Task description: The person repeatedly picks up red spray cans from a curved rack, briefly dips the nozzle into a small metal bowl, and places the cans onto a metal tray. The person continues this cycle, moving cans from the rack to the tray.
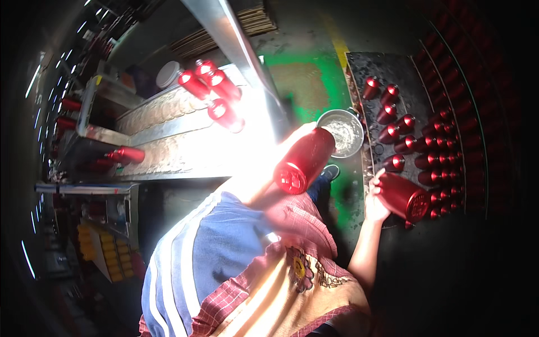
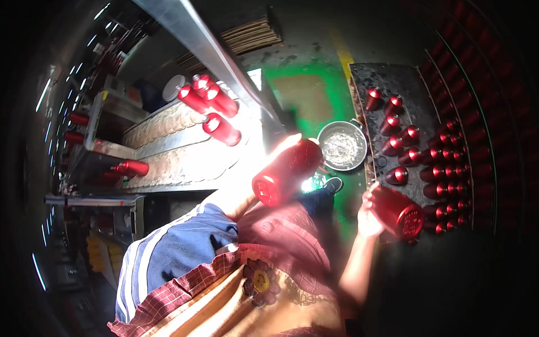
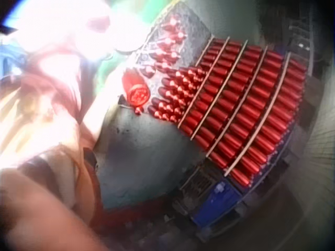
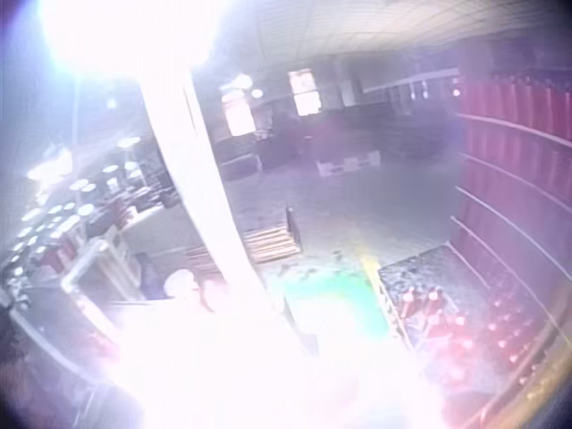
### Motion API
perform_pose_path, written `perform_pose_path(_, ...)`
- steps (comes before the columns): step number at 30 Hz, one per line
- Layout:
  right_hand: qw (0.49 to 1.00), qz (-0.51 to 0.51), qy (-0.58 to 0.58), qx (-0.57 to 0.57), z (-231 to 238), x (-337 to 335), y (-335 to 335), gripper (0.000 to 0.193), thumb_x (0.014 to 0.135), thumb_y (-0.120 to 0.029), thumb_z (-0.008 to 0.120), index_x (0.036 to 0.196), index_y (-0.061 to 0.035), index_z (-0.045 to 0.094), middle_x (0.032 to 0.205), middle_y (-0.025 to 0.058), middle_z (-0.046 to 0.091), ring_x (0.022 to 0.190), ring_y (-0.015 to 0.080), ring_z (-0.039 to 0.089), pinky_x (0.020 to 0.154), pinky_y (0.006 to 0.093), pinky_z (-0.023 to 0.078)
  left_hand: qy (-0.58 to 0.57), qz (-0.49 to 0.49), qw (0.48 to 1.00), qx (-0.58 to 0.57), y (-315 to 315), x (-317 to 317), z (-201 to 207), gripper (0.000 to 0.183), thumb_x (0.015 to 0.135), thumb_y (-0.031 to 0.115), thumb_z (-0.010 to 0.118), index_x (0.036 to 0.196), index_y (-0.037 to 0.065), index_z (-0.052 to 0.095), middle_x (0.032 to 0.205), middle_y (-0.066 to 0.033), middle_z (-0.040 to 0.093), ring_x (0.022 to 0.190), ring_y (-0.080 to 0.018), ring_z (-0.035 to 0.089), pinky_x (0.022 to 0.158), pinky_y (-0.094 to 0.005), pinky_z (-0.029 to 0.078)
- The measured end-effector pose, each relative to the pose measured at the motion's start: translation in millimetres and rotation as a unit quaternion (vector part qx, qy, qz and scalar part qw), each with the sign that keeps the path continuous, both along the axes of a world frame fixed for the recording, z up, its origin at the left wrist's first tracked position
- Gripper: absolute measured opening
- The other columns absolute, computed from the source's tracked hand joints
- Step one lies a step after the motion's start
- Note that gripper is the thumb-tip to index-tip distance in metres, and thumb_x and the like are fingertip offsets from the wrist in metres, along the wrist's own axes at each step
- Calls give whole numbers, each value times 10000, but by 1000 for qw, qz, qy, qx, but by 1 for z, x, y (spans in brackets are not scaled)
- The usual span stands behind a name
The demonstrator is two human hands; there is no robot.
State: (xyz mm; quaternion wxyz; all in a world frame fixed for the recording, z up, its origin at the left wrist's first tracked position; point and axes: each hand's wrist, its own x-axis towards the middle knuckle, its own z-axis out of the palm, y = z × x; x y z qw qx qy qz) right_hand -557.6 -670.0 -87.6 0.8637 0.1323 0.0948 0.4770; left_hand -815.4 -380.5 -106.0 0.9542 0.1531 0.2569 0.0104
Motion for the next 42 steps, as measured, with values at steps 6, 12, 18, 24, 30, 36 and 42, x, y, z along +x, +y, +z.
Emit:
perform_pose_path(6, 997, 48, 59, -24, -38, -111, -89, 500, 937, -254, 582, 1345, 21, 493, 1444, 180, 432, 1129, 407, 479, 891, 471, 528, 13, 53, 998, 36, -13, -124, 39, 428, 953, 345, 584, 1245, 32, 577, 1203, -149, 601, 1085, -280, 600, 829, -418, 573)
perform_pose_path(12, 990, 78, 29, -118, -56, -164, -122, 553, 912, -386, 621, 1354, -66, 535, 1435, 188, 463, 1119, 471, 514, 883, 525, 537, 77, 238, 937, 245, 16, -238, 116, 400, 956, 321, 589, 1217, 19, 610, 1121, -115, 651, 1037, -225, 619, 834, -377, 566)
perform_pose_path(18, 979, 142, -67, -133, -48, -197, -46, 515, 958, -439, 550, 1388, -157, 533, 1459, 212, 438, 1118, 503, 510, 879, 536, 537, 320, 349, 683, 556, 119, -368, 230, 361, 912, 263, 673, 1239, 111, 689, 1187, -49, 667, 1061, -144, 611, 960, -324, 467)
perform_pose_path(24, 920, 170, -267, -231, 8, -268, 145, 292, 917, -317, 503, 1126, -191, 662, 1121, 189, 676, 1049, 321, 651, 848, 476, 566, 411, 410, 407, 705, 320, -498, 264, 447, 789, 324, 801, 1203, 177, 719, 1091, -76, 691, 996, -174, 648, 900, -305, 499)
perform_pose_path(30, 834, 147, -411, -338, 79, -414, 345, 510, 853, -349, 621, 1302, -136, 503, 1205, 84, 587, 1140, 250, 562, 999, 403, 457, 525, 328, 247, 745, 521, -581, 163, 474, 730, 331, 831, 1185, 255, 724, 1291, -160, 606, 1191, -300, 587, 1000, -405, 477)
perform_pose_path(36, 596, 23, -754, -276, 155, -491, 502, 513, 797, -103, 740, 1287, -34, 606, 1333, 106, 545, 1224, 207, 524, 1059, 340, 398, 504, 336, 285, 743, 593, -606, 62, 528, 675, 266, 859, 1185, 267, 726, 1342, -165, 573, 1225, -325, 557, 1028, -439, 462)
perform_pose_path(42, 386, -113, -894, -198, 176, -580, 660, 428, 694, -153, 815, 1114, -202, 748, 1365, 143, 519, 1256, 334, 478, 1081, 419, 380, 551, 306, 351, 693, 591, -624, 78, 473, 759, 224, 779, 1222, 286, 704, 1526, -242, 367, 1340, -426, 432, 1098, -494, 381)
